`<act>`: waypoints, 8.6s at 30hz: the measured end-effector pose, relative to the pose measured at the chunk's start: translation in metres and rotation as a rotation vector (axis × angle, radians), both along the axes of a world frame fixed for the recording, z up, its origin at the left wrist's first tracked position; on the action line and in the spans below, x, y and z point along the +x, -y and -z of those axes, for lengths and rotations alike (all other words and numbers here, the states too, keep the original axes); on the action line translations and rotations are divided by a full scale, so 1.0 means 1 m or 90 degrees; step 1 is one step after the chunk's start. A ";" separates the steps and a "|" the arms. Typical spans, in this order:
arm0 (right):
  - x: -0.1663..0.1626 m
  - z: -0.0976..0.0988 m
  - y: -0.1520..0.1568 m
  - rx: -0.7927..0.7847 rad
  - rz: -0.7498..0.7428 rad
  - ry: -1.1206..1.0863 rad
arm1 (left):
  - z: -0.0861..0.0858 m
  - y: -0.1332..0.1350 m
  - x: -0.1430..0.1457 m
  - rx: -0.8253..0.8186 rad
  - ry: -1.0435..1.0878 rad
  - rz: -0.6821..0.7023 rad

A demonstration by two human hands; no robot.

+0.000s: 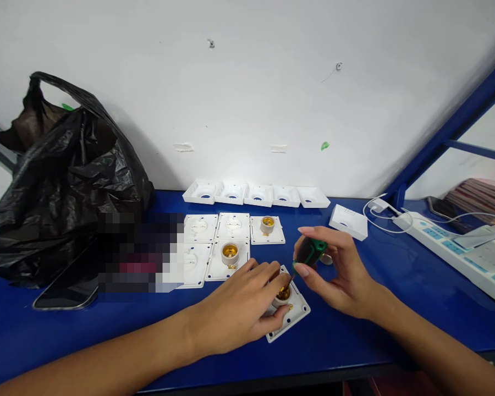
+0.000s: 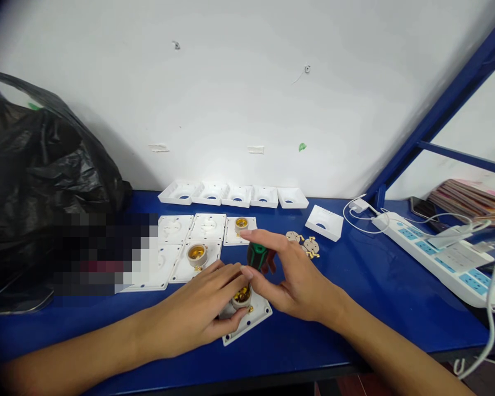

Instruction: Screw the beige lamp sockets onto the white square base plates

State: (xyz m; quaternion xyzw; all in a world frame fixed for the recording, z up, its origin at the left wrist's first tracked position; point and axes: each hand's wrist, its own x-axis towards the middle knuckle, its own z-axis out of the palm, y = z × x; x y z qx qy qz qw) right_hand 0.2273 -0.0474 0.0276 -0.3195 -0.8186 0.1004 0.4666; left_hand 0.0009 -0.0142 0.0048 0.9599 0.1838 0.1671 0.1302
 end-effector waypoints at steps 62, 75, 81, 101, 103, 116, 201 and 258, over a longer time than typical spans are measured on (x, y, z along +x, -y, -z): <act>0.001 -0.001 0.001 -0.010 0.000 0.018 | -0.001 -0.002 0.000 -0.016 0.001 0.008; 0.001 -0.002 0.002 -0.019 0.002 0.022 | -0.001 0.000 -0.001 -0.010 -0.004 0.013; 0.001 -0.002 0.002 -0.020 0.004 0.024 | -0.001 -0.002 0.000 -0.013 -0.005 0.015; 0.001 -0.004 0.004 -0.035 0.014 0.044 | 0.000 -0.001 0.000 -0.010 0.010 0.014; 0.001 -0.004 0.004 -0.038 0.013 0.044 | 0.000 -0.001 -0.001 -0.010 0.006 0.015; -0.001 -0.007 0.005 -0.058 0.007 0.047 | 0.002 -0.002 0.000 -0.009 0.002 0.013; -0.001 -0.005 0.002 -0.045 0.016 0.056 | 0.002 -0.002 -0.001 -0.009 0.005 0.016; -0.002 0.000 -0.002 -0.118 -0.038 -0.045 | 0.006 -0.003 -0.004 -0.067 0.031 0.007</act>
